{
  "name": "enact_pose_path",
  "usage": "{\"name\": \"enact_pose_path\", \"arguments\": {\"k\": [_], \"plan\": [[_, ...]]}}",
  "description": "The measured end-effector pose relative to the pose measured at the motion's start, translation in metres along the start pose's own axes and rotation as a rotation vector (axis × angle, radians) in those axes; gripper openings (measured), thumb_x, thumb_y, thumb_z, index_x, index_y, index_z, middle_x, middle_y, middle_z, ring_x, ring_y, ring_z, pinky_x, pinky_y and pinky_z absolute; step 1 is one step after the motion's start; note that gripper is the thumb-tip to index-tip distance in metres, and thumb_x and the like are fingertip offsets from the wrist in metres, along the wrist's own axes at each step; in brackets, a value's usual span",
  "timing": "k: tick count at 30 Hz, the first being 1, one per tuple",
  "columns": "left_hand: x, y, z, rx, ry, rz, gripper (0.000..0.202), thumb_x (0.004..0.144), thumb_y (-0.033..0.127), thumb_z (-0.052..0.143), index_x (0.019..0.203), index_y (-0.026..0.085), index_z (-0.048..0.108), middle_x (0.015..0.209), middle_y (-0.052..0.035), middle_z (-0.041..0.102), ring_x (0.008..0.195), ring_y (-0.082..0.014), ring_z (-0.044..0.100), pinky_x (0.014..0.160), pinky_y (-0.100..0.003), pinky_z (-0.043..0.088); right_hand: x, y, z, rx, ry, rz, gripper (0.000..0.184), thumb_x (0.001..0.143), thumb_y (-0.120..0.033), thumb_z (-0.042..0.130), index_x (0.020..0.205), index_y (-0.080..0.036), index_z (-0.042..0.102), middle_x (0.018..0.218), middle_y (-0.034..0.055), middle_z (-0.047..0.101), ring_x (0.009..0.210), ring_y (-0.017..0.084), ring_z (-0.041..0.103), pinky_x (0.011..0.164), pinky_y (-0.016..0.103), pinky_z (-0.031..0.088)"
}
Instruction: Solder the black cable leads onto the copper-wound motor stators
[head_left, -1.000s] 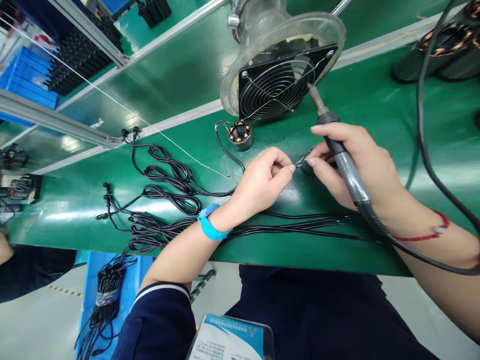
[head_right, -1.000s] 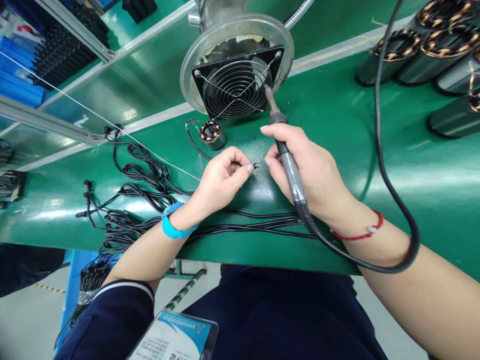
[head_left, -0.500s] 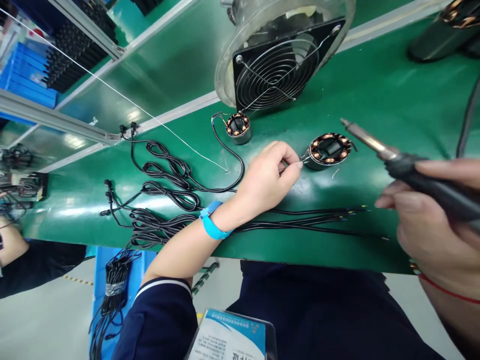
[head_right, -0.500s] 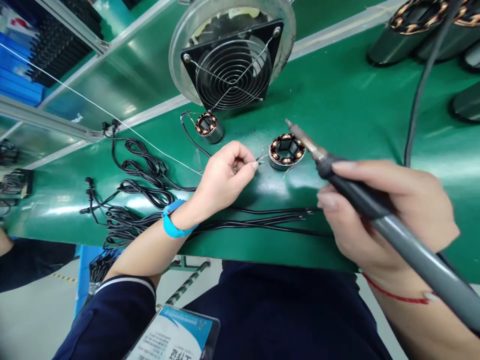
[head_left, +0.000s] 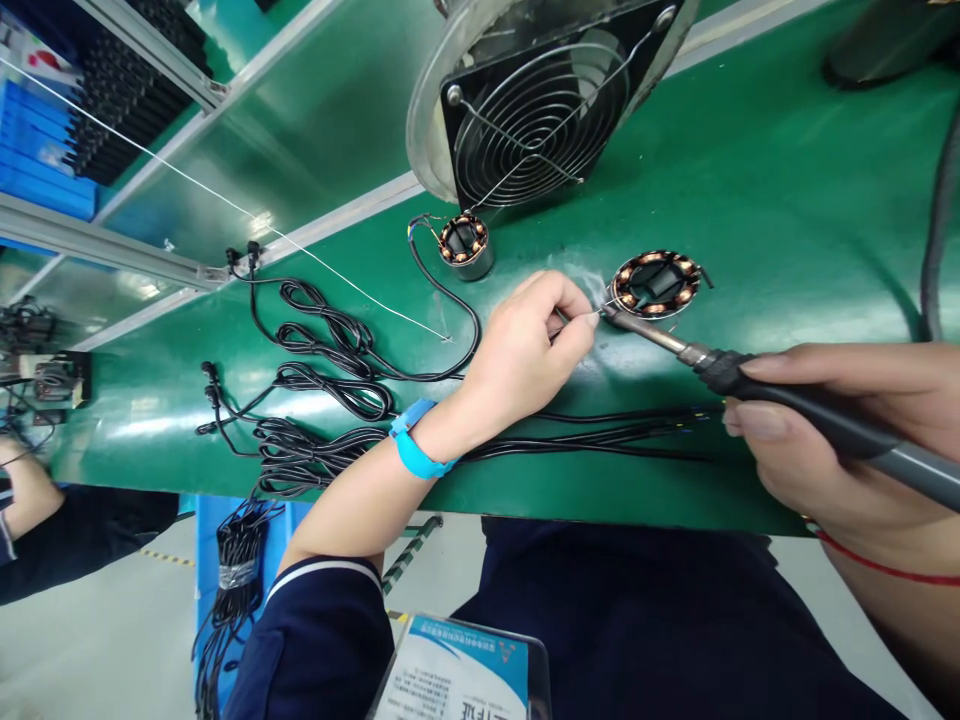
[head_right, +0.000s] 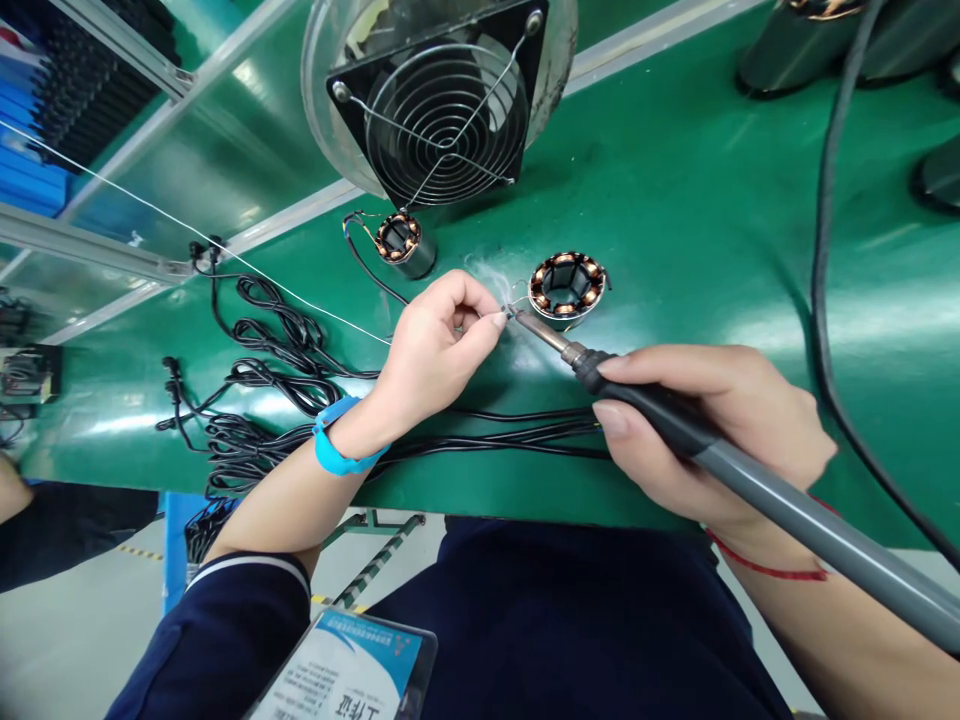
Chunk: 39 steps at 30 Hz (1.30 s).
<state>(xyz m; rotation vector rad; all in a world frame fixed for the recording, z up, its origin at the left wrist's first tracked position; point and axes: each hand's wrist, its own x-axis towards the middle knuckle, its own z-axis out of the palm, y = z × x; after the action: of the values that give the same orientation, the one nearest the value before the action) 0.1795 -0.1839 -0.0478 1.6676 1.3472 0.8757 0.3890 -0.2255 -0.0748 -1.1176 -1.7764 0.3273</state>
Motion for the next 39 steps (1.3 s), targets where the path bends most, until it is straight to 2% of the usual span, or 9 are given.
{"name": "enact_pose_path", "arguments": {"k": [3,8,12,16,25,28,31,36,39], "plan": [[0.0,-0.002,0.0,-0.038,0.01,-0.009,0.016,0.082,0.01,0.057,0.072,0.019,0.049,0.073,0.0019,0.053,0.067,-0.0094,0.048,0.066,-0.025,0.04,0.001,0.001,-0.002,0.034,-0.003,-0.105,0.013,0.089,-0.032,0.066,0.092,-0.019,0.064,0.071,0.0033,0.065,0.046,0.007,0.053,0.038,0.02,0.04],[0.001,-0.006,0.002,-0.048,0.039,-0.001,0.016,0.082,0.009,0.059,0.073,0.019,0.05,0.067,0.0045,0.049,0.058,-0.0069,0.043,0.061,-0.024,0.038,0.005,-0.003,-0.006,0.044,-0.108,-0.006,0.013,0.089,-0.032,0.066,0.095,-0.021,0.063,0.075,0.0021,0.066,0.049,0.009,0.055,0.039,0.022,0.042],[0.002,-0.008,0.003,-0.041,0.053,0.023,0.016,0.083,0.009,0.058,0.073,0.019,0.05,0.065,0.0049,0.048,0.057,-0.0069,0.043,0.06,-0.024,0.038,0.0,-0.001,-0.003,0.054,-0.03,-0.017,0.016,0.088,-0.035,0.067,0.095,-0.021,0.064,0.074,0.0031,0.066,0.049,0.01,0.056,0.039,0.023,0.042],[0.002,-0.008,0.003,-0.042,0.06,0.042,0.017,0.082,0.008,0.059,0.073,0.019,0.05,0.066,0.0047,0.049,0.057,-0.0068,0.043,0.06,-0.024,0.038,-0.002,0.002,-0.002,0.157,-0.04,0.028,0.02,0.084,-0.027,0.071,0.102,-0.021,0.066,0.072,0.0014,0.064,0.052,0.011,0.058,0.039,0.024,0.041],[0.001,-0.006,0.003,-0.068,0.027,-0.026,0.015,0.083,0.011,0.059,0.073,0.019,0.05,0.062,0.0057,0.049,0.053,-0.0053,0.042,0.053,-0.022,0.036,0.007,-0.001,-0.001,0.073,-0.05,-0.088,0.019,0.087,-0.026,0.067,0.105,-0.022,0.064,0.071,0.0006,0.064,0.049,0.009,0.055,0.04,0.023,0.041],[0.001,-0.005,0.003,-0.116,0.014,-0.051,0.014,0.083,0.012,0.058,0.074,0.019,0.05,0.059,0.0063,0.047,0.051,-0.0048,0.041,0.051,-0.021,0.034,0.014,-0.006,-0.004,-0.01,-0.121,-0.001,0.026,0.088,-0.032,0.067,0.112,-0.023,0.064,0.086,0.0041,0.07,0.071,0.015,0.067,0.061,0.028,0.056],[0.001,-0.004,0.003,-0.159,-0.006,-0.083,0.013,0.084,0.014,0.058,0.074,0.019,0.05,0.056,0.0076,0.043,0.049,-0.0046,0.04,0.049,-0.021,0.032,0.027,-0.014,-0.007,-0.048,-0.239,0.133,0.04,0.093,-0.042,0.061,0.129,-0.026,0.058,0.104,0.0047,0.071,0.096,0.02,0.069,0.088,0.038,0.058],[0.002,-0.005,0.002,-0.2,-0.014,-0.117,0.013,0.084,0.016,0.058,0.075,0.019,0.049,0.054,0.0088,0.043,0.047,-0.0042,0.039,0.047,-0.02,0.031,0.048,-0.019,0.001,-0.118,-0.247,0.095,0.041,0.099,-0.038,0.051,0.139,-0.032,0.05,0.119,-0.0001,0.067,0.119,0.02,0.06,0.089,0.035,0.057],[0.002,-0.005,0.002,-0.236,-0.025,-0.134,0.014,0.084,0.019,0.059,0.075,0.019,0.049,0.052,0.0094,0.042,0.045,-0.004,0.039,0.045,-0.019,0.03,0.051,-0.013,0.01,-0.128,-0.294,0.019,0.042,0.096,-0.035,0.055,0.137,-0.029,0.05,0.113,0.0001,0.069,0.113,0.021,0.062,0.086,0.037,0.055]]}}
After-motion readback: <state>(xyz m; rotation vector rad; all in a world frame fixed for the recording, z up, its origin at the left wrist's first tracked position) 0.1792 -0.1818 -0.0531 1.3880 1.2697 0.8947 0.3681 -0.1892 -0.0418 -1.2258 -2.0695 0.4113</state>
